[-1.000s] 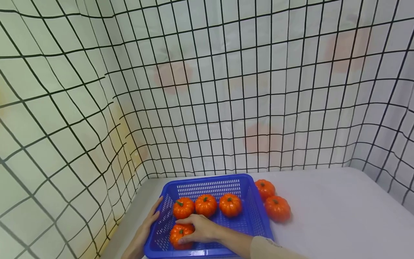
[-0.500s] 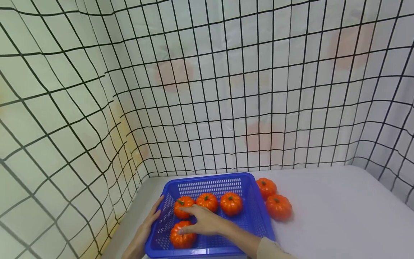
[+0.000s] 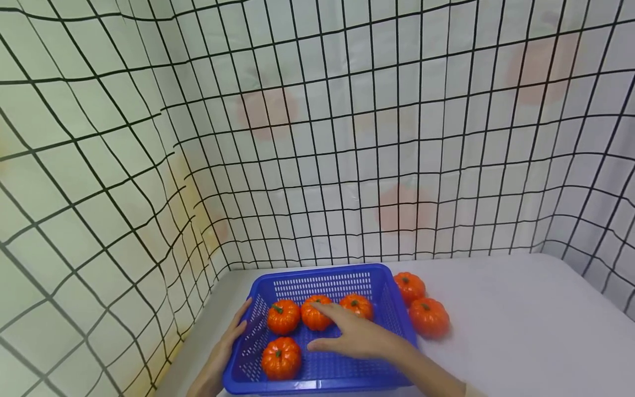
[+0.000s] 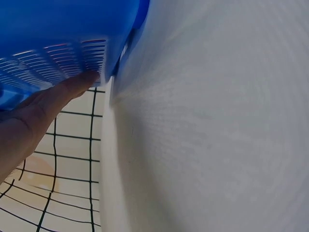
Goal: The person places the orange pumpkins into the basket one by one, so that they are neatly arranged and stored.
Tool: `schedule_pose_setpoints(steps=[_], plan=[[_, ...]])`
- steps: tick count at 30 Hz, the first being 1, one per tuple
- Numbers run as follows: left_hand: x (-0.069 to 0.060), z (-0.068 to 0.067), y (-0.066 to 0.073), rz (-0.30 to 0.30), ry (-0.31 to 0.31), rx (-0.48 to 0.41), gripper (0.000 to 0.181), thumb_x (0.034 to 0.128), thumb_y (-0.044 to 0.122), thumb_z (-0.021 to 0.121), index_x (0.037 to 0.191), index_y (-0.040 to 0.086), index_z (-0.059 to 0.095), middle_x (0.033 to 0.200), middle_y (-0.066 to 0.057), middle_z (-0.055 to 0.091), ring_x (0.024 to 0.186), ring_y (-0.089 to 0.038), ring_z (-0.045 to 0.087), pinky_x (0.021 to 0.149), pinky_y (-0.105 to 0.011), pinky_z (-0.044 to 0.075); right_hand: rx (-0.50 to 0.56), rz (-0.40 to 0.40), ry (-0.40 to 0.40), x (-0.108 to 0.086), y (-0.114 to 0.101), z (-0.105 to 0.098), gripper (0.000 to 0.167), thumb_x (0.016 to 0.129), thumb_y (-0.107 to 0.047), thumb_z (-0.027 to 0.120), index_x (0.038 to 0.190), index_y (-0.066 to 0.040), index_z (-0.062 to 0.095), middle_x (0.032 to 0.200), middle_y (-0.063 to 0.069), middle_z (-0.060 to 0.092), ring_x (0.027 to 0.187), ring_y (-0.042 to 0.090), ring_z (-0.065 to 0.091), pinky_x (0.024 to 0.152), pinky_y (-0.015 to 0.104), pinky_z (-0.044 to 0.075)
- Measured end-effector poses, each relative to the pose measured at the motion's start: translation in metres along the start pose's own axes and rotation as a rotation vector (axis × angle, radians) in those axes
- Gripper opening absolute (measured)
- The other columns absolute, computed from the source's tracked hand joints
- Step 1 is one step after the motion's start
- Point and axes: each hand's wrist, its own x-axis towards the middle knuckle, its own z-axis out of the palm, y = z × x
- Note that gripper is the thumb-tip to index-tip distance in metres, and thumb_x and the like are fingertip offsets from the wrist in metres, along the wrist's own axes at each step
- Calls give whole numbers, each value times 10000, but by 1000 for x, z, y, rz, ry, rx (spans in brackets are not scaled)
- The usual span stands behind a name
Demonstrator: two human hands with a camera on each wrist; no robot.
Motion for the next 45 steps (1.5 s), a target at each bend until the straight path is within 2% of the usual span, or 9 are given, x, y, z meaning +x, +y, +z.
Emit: schedule_pose_setpoints(steps=[5, 11, 16, 21, 24, 31, 40, 45], plan=[[0, 0, 0, -7, 3, 2, 622, 1113, 486, 303, 1672, 363, 58, 1739, -190, -115, 1561, -561, -47, 1215, -747, 30, -84, 13, 74, -22, 13, -19, 824, 935, -580, 680, 1602, -188, 396, 1640, 190, 399, 1506, 510, 345, 1109, 788, 303], [0, 1, 0, -6, 3, -4, 626, 1111, 488, 309, 1671, 362, 60, 1739, -193, -111, 1562, -561, -37, 1216, -751, 40, -176, 8, 203, -47, 32, -48, 789, 952, -566, 663, 1578, -147, 427, 1596, 226, 442, 1451, 551, 399, 1024, 789, 396], [1, 2, 1, -5, -1, -6, 631, 1109, 490, 311, 1673, 354, 60, 1738, -195, -113, 1562, -559, -47, 1214, -752, 20, -250, -1, 312, -64, 63, -76, 745, 971, -488, 678, 1562, -101, 438, 1554, 274, 466, 1388, 580, 452, 978, 790, 423], [1, 2, 1, -2, 6, -5, 627, 1112, 473, 311, 1674, 341, 68, 1740, -195, -105, 1563, -555, -58, 1213, -751, 0, -312, 86, 337, -76, 103, -95, 746, 982, -451, 675, 1565, -63, 418, 1504, 316, 476, 1327, 597, 483, 906, 780, 464], [0, 1, 0, -5, 9, -2, 627, 1112, 471, 308, 1675, 339, 67, 1740, -199, -97, 1562, -559, -48, 1214, -751, 11, -334, 118, 346, -82, 126, -97, 766, 963, -442, 701, 1544, -22, 433, 1478, 345, 483, 1305, 604, 487, 895, 775, 469], [1, 0, 0, -6, 2, -8, 626, 1113, 474, 303, 1674, 348, 55, 1740, -198, -98, 1563, -559, -37, 1221, -743, 25, -354, 98, 377, -86, 166, -91, 778, 921, -378, 765, 1504, 36, 460, 1385, 365, 539, 1241, 598, 534, 903, 767, 463], [1, 0, 0, -26, 5, 2, 640, 1111, 498, 295, 1674, 348, 30, 1734, -213, -108, 1553, -575, 16, 1218, -743, 112, -324, 154, 369, -83, 185, -82, 814, 921, -413, 756, 1517, 45, 442, 1360, 377, 556, 1226, 591, 548, 900, 756, 475], [1, 0, 1, -25, 13, 7, 637, 1111, 497, 296, 1674, 350, 36, 1736, -208, -102, 1554, -573, 12, 1214, -750, 96, -304, 160, 384, -80, 189, -76, 797, 916, -424, 763, 1499, 38, 478, 1341, 357, 582, 1220, 566, 567, 921, 743, 479]])
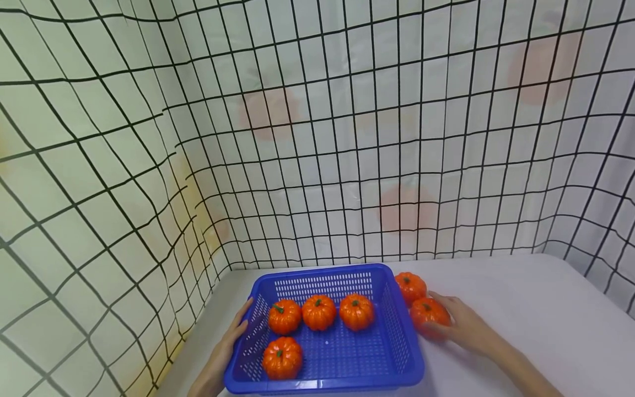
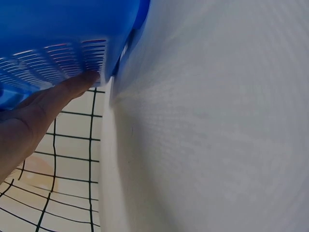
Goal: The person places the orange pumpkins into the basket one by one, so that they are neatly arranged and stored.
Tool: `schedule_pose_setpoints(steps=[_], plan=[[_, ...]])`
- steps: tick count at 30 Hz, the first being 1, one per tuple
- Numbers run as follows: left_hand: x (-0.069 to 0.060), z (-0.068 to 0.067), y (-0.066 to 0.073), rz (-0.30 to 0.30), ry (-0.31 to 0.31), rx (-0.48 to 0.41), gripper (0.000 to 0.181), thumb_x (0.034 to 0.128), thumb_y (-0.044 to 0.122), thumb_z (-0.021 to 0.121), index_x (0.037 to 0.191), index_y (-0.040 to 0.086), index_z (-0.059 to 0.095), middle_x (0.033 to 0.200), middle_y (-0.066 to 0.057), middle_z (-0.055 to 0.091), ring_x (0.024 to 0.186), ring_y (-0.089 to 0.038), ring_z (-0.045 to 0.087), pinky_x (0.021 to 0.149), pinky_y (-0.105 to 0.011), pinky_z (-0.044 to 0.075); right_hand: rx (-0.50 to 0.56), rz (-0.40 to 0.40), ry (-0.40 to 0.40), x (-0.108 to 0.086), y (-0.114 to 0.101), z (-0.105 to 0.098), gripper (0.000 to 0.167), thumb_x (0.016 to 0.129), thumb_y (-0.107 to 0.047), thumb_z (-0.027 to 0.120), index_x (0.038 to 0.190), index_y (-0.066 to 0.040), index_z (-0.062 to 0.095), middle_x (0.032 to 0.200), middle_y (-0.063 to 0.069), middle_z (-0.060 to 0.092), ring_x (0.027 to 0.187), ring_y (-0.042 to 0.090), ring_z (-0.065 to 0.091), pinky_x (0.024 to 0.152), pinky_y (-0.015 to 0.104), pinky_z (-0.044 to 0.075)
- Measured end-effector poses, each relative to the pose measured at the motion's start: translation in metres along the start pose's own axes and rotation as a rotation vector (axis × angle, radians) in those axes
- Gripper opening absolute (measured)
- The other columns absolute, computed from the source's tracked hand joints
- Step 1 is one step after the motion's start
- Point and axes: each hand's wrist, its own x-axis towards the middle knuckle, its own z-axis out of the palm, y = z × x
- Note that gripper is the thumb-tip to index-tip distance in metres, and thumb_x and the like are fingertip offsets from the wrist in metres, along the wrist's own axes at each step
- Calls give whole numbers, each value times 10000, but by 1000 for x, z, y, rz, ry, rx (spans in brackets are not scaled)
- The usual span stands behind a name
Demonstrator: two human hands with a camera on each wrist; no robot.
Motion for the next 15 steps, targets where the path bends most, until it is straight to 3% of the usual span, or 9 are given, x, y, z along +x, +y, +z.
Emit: schedule_pose_setpoints(steps=[15], plan=[[-2, -2, -1, 26, -32, -16, 624, 1118, 474, 294, 1672, 360, 30, 1738, -194, -116, 1562, -557, 10, 1227, -735, 98, 43, 25, 65, -1, -7, 9, 702, 931, -415, 753, 1457, 7, 557, 1341, 318, 623, 1248, 562, 557, 938, 720, 485]])
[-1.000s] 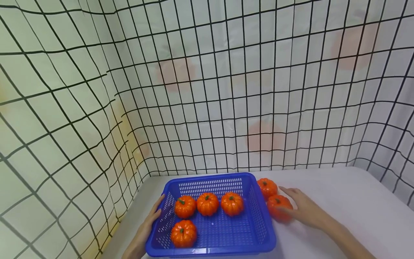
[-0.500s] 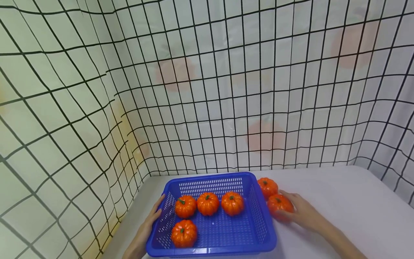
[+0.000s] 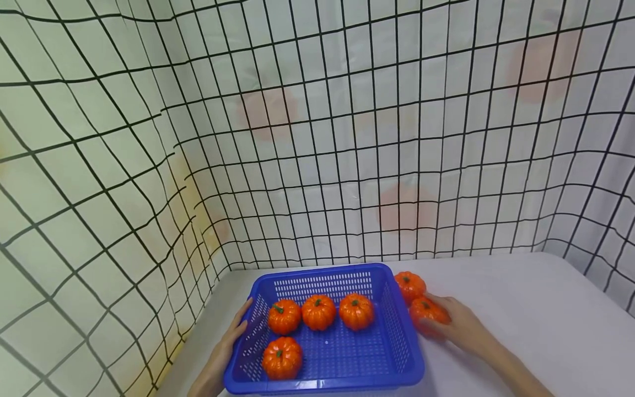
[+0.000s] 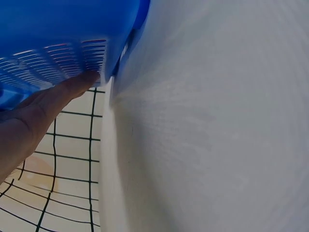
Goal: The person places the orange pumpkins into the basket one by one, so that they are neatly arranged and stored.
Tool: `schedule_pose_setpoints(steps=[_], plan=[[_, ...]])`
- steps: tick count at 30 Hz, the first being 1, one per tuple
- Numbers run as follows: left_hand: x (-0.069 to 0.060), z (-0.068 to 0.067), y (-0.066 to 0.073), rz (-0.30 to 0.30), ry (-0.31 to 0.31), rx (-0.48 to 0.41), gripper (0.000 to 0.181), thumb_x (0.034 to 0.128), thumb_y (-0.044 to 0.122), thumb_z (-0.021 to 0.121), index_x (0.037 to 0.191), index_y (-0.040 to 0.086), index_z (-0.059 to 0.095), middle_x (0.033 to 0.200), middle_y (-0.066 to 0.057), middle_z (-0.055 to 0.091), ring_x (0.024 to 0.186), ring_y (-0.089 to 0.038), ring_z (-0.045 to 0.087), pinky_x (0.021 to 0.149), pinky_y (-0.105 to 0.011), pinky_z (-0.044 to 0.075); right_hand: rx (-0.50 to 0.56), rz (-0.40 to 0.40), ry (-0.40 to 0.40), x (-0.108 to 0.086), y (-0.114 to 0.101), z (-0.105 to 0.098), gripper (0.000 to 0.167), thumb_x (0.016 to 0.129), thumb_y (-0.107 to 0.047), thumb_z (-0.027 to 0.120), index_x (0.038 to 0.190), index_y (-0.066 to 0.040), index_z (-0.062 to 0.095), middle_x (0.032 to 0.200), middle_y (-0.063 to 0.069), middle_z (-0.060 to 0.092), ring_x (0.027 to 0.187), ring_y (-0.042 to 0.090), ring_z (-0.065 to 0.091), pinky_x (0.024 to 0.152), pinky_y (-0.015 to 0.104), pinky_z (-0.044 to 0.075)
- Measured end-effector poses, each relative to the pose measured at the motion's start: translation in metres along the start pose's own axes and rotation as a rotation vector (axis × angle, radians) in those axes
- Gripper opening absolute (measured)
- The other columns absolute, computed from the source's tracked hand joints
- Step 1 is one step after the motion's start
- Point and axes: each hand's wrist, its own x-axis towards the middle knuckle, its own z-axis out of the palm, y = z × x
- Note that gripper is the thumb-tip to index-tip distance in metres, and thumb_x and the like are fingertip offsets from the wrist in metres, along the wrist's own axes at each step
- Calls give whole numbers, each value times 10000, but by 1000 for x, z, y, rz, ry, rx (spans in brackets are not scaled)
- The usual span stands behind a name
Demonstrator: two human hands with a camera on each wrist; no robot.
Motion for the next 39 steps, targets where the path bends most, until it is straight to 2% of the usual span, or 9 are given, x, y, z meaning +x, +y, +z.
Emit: schedule_pose_setpoints(steps=[14, 18, 25, 34, 39], plan=[[1, 1, 2, -4, 13, 10, 632, 1116, 481, 299, 1674, 345, 37, 1739, -197, -105, 1560, -562, 9, 1223, -741, 96, 17, -55, 44, 0, 1, -6, 633, 894, -283, 810, 1402, 33, 604, 1280, 306, 664, 1211, 560, 590, 910, 686, 527], [0, 1, 2, 0, 8, 6, 627, 1116, 483, 296, 1673, 356, 38, 1738, -194, -112, 1560, -562, 6, 1223, -741, 93, 37, -47, 50, 0, -8, -13, 643, 897, -288, 807, 1415, 28, 595, 1291, 300, 657, 1224, 556, 581, 899, 646, 554], [-1, 1, 1, -1, 4, -6, 625, 1120, 462, 297, 1675, 341, 36, 1733, -204, -128, 1558, -570, -12, 1225, -736, 88, 83, -40, 56, 4, -25, -30, 662, 912, -319, 792, 1463, -27, 570, 1349, 281, 630, 1232, 510, 582, 838, 478, 618], [0, 0, 0, 1, 6, -2, 625, 1119, 466, 296, 1674, 349, 33, 1733, -206, -123, 1555, -576, 0, 1222, -735, 115, 77, -100, 104, 17, -52, -57, 671, 929, -343, 773, 1502, -82, 543, 1399, 273, 598, 1249, 500, 583, 881, 535, 594], [0, 0, 0, -1, 3, -6, 624, 1121, 461, 293, 1674, 345, 27, 1732, -207, -129, 1555, -577, -3, 1221, -736, 120, 90, -108, 98, 25, -67, -62, 654, 940, -357, 762, 1504, -106, 547, 1428, 260, 584, 1255, 482, 589, 899, 502, 600]])
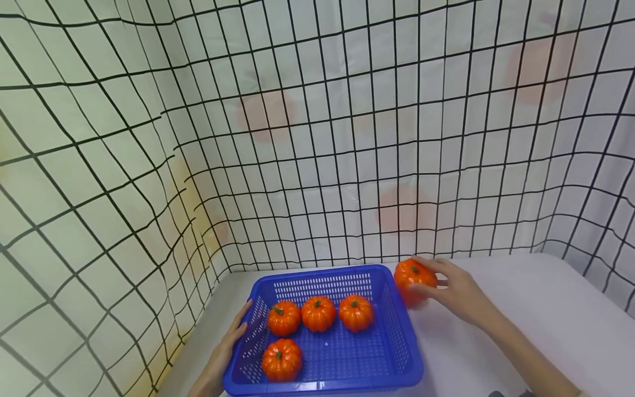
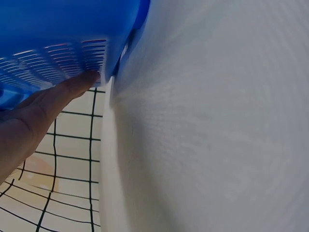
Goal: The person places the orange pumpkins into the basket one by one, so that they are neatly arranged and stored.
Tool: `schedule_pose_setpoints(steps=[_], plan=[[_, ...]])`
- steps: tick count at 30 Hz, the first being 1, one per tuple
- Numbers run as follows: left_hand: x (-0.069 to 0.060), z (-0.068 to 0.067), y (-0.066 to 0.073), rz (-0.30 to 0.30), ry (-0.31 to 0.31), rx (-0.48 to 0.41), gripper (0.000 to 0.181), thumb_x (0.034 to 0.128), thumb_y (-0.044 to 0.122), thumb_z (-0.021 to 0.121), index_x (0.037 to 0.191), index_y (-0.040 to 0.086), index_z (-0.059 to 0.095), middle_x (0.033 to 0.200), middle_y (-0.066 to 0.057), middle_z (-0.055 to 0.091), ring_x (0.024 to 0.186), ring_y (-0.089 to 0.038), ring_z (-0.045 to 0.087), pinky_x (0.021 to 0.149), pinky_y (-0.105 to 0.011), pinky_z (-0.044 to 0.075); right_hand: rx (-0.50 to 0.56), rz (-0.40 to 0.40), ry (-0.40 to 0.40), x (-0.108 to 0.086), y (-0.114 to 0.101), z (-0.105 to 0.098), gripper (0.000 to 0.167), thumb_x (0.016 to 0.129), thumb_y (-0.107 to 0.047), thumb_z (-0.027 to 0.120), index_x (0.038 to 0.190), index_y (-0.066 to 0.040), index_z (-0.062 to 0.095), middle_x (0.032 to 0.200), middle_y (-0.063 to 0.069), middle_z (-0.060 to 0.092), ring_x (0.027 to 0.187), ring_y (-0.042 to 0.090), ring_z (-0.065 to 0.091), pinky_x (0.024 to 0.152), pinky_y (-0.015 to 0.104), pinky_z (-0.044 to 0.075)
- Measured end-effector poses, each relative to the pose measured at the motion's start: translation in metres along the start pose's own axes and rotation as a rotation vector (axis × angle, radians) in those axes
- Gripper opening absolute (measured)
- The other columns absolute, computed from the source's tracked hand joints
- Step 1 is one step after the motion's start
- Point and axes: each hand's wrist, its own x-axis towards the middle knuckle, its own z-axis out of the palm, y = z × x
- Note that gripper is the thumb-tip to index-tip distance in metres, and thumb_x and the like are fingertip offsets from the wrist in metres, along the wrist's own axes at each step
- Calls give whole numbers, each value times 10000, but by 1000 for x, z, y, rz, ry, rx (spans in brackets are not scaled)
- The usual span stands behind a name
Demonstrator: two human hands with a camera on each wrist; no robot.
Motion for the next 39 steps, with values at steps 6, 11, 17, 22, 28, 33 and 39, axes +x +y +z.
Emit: schedule_pose_setpoints(steps=[6, 11, 17, 22, 28, 33, 39], plan=[[0, 0, 0, -15, 18, 15, 627, 1117, 481, 294, 1674, 351, 36, 1734, -205, -123, 1554, -579, -9, 1212, -750, 106, 91, -54, -56, 9, -23, 14, 590, 943, -307, 764, 1471, -115, 586, 1453, 235, 578, 1261, 464, 595, 872, 324, 611], [1, 1, 0, -20, 26, 12, 627, 1114, 485, 303, 1672, 358, 47, 1737, -198, -117, 1559, -567, -10, 1218, -746, 89, 220, -91, -140, 15, -42, 35, 586, 939, -280, 767, 1471, -116, 587, 1406, 237, 581, 1203, 437, 640, 842, 314, 624], [1, 1, 0, -13, 35, 15, 627, 1111, 488, 319, 1672, 360, 72, 1740, -188, -112, 1563, -556, -58, 1211, -752, 15, 237, -77, -228, 18, -59, 63, 611, 911, -369, 786, 1464, -183, 606, 1486, 256, 538, 1213, 406, 644, 910, 455, 612], [1, 1, 0, -7, 45, 24, 621, 1110, 483, 322, 1672, 356, 89, 1743, -190, -89, 1561, -559, -60, 1201, -763, -7, 263, -67, -299, 18, -72, 84, 605, 902, -404, 788, 1454, -226, 617, 1508, 238, 524, 1259, 420, 608, 960, 536, 578], [1, 2, 0, -3, 51, 29, 620, 1110, 478, 322, 1673, 348, 97, 1744, -193, -74, 1561, -561, -57, 1198, -768, -12, 270, -126, -366, 17, -86, 104, 607, 893, -401, 798, 1438, -188, 633, 1377, 149, 616, 1240, 370, 608, 956, 500, 585], [1, 1, 0, 3, 48, 26, 619, 1110, 475, 321, 1673, 343, 100, 1744, -193, -76, 1562, -560, -58, 1201, -766, -10, 275, -118, -414, 17, -93, 118, 603, 868, -391, 825, 1412, -192, 657, 1367, 134, 632, 1228, 343, 605, 967, 520, 568], [1, 1, -2, 20, 32, 18, 615, 1116, 459, 306, 1676, 326, 89, 1742, -199, -76, 1562, -562, -46, 1205, -764, 2, 330, -120, -510, 15, -92, 135, 600, 873, -325, 830, 1422, -168, 646, 1309, 110, 624, 1187, 289, 602, 962, 483, 585]])
